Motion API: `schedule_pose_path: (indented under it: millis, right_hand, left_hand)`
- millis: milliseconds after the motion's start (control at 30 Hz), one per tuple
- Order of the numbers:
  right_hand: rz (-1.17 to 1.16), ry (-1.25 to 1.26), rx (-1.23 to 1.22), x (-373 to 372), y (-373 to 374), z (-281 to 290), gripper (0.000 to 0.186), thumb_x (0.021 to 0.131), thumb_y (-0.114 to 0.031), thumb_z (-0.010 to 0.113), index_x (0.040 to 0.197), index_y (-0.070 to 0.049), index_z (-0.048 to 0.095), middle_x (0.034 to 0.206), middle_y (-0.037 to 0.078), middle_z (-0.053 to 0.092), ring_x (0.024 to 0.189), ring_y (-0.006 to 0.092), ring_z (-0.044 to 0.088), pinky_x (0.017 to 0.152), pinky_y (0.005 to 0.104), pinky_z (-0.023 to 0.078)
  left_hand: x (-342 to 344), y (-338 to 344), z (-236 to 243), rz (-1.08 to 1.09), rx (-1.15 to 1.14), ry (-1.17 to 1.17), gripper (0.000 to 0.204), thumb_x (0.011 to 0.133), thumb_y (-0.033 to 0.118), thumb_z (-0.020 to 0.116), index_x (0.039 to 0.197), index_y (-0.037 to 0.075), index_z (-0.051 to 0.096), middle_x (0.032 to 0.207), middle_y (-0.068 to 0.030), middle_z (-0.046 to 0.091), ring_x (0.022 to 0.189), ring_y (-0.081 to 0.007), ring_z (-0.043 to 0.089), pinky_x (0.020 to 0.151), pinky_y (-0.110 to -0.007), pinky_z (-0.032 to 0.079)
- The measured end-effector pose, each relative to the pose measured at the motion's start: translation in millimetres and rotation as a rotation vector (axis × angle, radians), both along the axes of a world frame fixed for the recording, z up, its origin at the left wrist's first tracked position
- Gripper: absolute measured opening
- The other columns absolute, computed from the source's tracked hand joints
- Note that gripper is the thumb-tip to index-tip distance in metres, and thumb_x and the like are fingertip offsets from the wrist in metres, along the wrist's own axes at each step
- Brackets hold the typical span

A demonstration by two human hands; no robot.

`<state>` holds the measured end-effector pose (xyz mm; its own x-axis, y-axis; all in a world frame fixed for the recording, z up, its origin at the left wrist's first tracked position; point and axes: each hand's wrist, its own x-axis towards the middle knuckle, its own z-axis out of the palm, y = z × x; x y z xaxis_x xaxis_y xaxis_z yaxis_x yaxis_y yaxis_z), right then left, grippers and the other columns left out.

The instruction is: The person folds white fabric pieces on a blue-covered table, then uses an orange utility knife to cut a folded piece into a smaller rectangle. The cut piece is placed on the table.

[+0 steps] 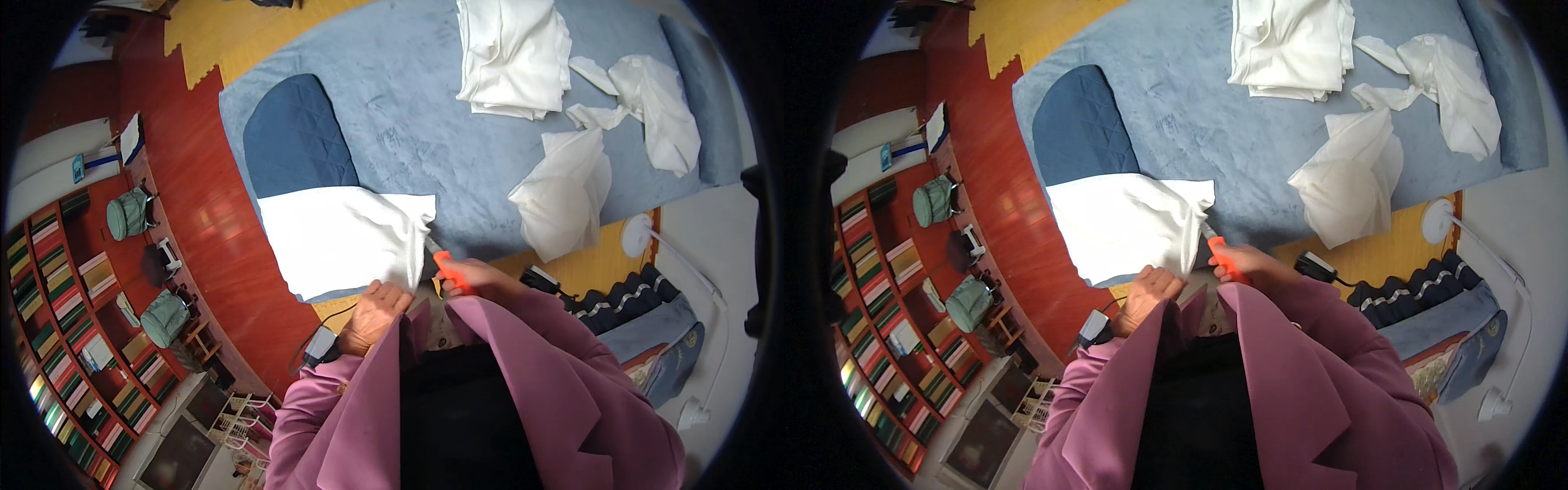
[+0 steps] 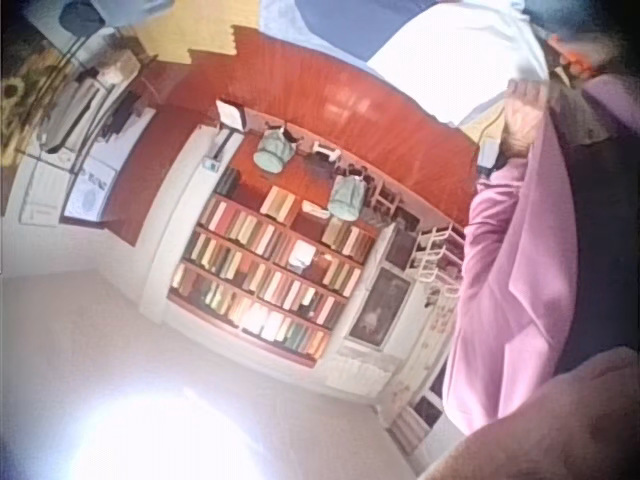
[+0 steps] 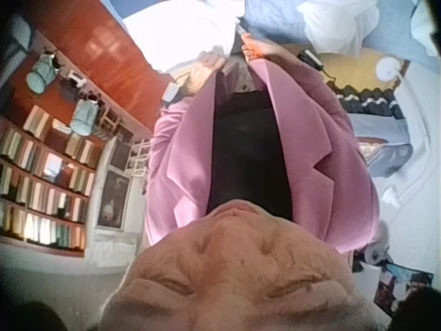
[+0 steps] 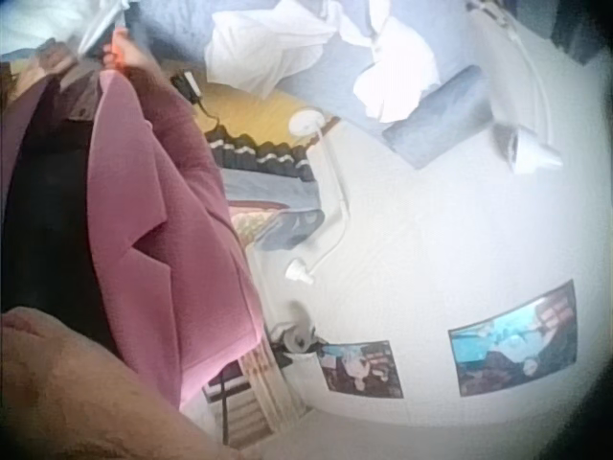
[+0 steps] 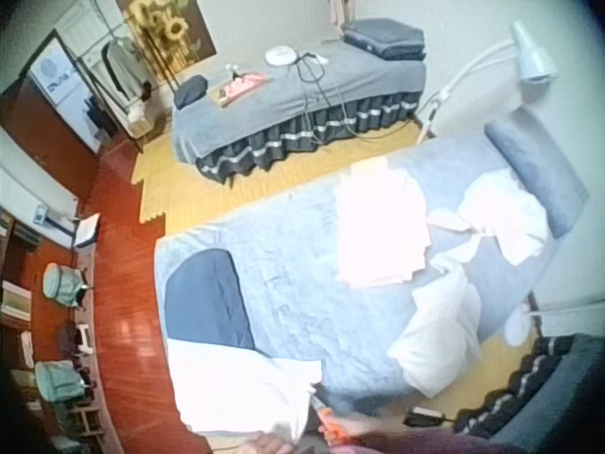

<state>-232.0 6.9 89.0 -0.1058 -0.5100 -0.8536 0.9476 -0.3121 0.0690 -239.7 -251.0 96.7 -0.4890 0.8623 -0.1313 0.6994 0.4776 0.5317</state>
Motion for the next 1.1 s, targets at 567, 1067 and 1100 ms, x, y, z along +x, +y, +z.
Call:
schedule_pose_path:
  millis: [567,1067,1100]
  right_hand:
    - [-0.006,0.066,-0.028,22.4,8.2,9.6,0.051,0.098,-0.047,0.053,0.116,0.0,0.052,0.083,0.001,0.056,0.066,0.0082,0.051,0.061,0.0237,0.043]
    - [-0.048,-0.006,0.026,32.7,0.7,1.1,0.042,0.101,-0.043,0.052,0.113,-0.003,0.052,0.082,0.001,0.058,0.063,0.0085,0.051,0.057,0.023,0.044]
    - [-0.052,-0.02,0.043,33.4,0.4,1.2,0.041,0.101,-0.042,0.052,0.113,-0.002,0.053,0.082,0.001,0.058,0.063,0.0088,0.052,0.058,0.0234,0.044]
  left_hand:
    - [17.8,13.2,13.3,0.143,0.13,0.023,0.013,0.074,0.019,0.061,0.083,0.009,0.058,0.076,-0.0058,0.049,0.073,-0.022,0.053,0.071,-0.037,0.039]
    - [39.8,54.8,-44.8,0.419,-0.226,0.246,0.044,0.066,0.031,0.076,0.099,0.009,0.057,0.092,-0.0057,0.055,0.088,-0.0235,0.053,0.077,-0.039,0.038]
    - [37.2,64.9,-53.5,0.424,-0.236,0.226,0.044,0.067,0.032,0.076,0.099,0.009,0.056,0.093,-0.006,0.055,0.088,-0.0233,0.053,0.077,-0.039,0.038]
